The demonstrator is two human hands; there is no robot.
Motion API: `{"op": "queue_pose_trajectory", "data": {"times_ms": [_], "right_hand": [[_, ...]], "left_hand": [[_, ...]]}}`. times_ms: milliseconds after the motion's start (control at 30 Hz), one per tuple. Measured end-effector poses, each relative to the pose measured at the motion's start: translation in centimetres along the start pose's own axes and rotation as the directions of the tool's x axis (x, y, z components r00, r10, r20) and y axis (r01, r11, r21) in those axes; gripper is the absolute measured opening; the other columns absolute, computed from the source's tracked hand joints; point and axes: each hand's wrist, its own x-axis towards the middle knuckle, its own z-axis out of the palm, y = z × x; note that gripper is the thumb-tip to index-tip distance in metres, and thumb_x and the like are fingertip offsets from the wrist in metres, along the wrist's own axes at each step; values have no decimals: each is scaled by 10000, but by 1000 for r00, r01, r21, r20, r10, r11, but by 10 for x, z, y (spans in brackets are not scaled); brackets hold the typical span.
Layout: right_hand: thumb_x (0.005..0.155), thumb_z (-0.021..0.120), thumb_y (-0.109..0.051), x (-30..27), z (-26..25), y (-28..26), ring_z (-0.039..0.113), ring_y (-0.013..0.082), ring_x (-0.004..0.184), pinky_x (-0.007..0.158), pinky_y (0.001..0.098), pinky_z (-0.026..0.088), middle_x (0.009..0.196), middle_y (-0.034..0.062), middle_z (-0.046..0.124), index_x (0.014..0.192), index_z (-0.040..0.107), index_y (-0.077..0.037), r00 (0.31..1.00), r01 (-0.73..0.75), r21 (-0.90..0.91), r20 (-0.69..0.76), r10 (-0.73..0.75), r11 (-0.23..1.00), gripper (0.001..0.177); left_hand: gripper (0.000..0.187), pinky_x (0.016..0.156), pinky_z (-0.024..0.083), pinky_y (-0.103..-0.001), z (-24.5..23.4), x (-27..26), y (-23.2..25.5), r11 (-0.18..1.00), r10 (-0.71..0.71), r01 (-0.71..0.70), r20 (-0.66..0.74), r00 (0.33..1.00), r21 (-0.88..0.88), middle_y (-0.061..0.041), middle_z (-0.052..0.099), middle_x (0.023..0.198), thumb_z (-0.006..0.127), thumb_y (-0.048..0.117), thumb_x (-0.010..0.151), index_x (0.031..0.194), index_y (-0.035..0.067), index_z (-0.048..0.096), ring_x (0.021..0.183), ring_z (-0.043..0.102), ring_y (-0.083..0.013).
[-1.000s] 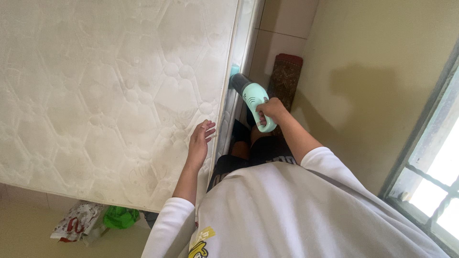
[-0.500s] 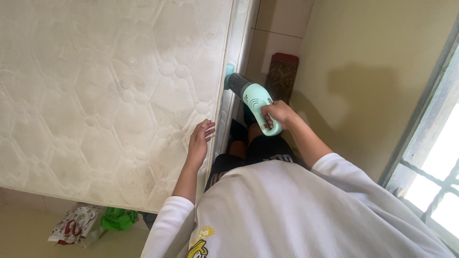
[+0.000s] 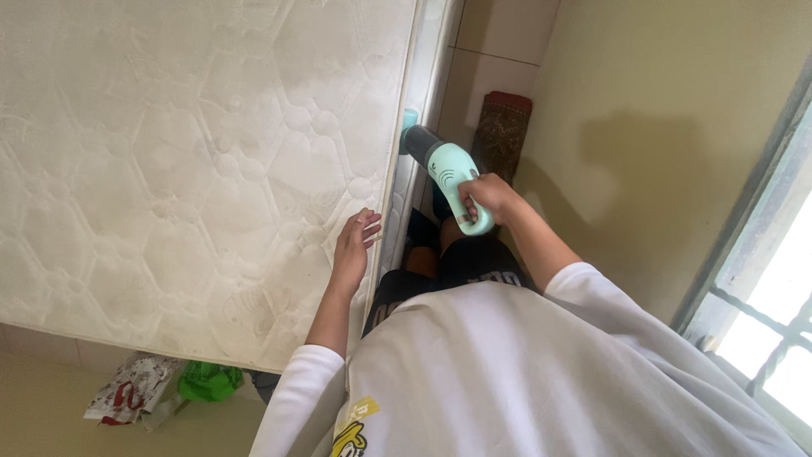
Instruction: The person vacuums the edge of a mattress using a handheld vacuum, then turns the vacuum over and continues cleaning the same edge area.
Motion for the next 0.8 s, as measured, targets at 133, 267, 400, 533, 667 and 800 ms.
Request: {"op": "queue_pose_trajectory", "data": {"times_ms": [133, 267, 400, 533, 667, 800], "right_hand": [[793, 608, 18, -18, 1, 9, 506, 167, 478, 472, 355, 479, 638, 74, 549, 875, 619, 69, 1000, 8, -56, 2, -8, 998, 97], [797, 601, 17, -9, 14, 10, 493, 168, 453, 475, 358, 495, 625, 77, 533, 856, 587, 64, 1000, 4, -12, -1, -4, 1000, 77], [815, 612, -5, -2, 16, 12, 496, 150, 454, 468, 340, 469, 626, 68, 522, 846, 577, 59, 1000, 11, 2, 8, -11, 1000, 79], [806, 590, 23, -13, 10, 16, 488, 160, 456, 533, 352, 601, 628, 70, 518, 851, 575, 66, 999, 5, 33, 34, -6, 999, 65], [816, 597, 4, -9, 5, 22, 492, 140, 464, 494, 339, 482, 636, 59, 540, 865, 607, 43, 1000, -2, -13, 21, 2, 1000, 63], [828, 571, -2, 13, 7, 21, 491, 163, 455, 550, 380, 581, 617, 65, 506, 829, 570, 48, 998, -21, 19, 57, 20, 1000, 50]], "left_hand": [[603, 1049, 460, -395, -1, 2, -2, 1000, 0, 0, -6, 1000, -4, -121, 663, 1369, 382, 487, 1023, 1374, 34, 567, 1267, 627, -249], [602, 1058, 453, -390, -3, 3, -1, 1000, 4, -3, 10, 1000, -13, -118, 659, 1373, 375, 485, 1031, 1379, 33, 566, 1267, 625, -246], [603, 1055, 453, -395, -4, 1, 2, 1000, 19, -19, 7, 1000, -24, -124, 656, 1376, 382, 483, 1027, 1381, 28, 562, 1265, 624, -251], [604, 1061, 449, -389, -6, 1, 5, 1000, 17, -17, 10, 1000, 2, -130, 656, 1374, 389, 487, 1033, 1379, 24, 563, 1262, 627, -255], [622, 1052, 462, -398, -8, 0, 1, 999, 30, -30, 24, 999, 19, -130, 656, 1376, 362, 500, 1029, 1386, 30, 560, 1261, 631, -254], [631, 1059, 455, -407, -9, 0, -2, 1000, 22, -22, 21, 1000, 3, -136, 655, 1380, 377, 508, 1025, 1384, 22, 560, 1261, 631, -262]]}}
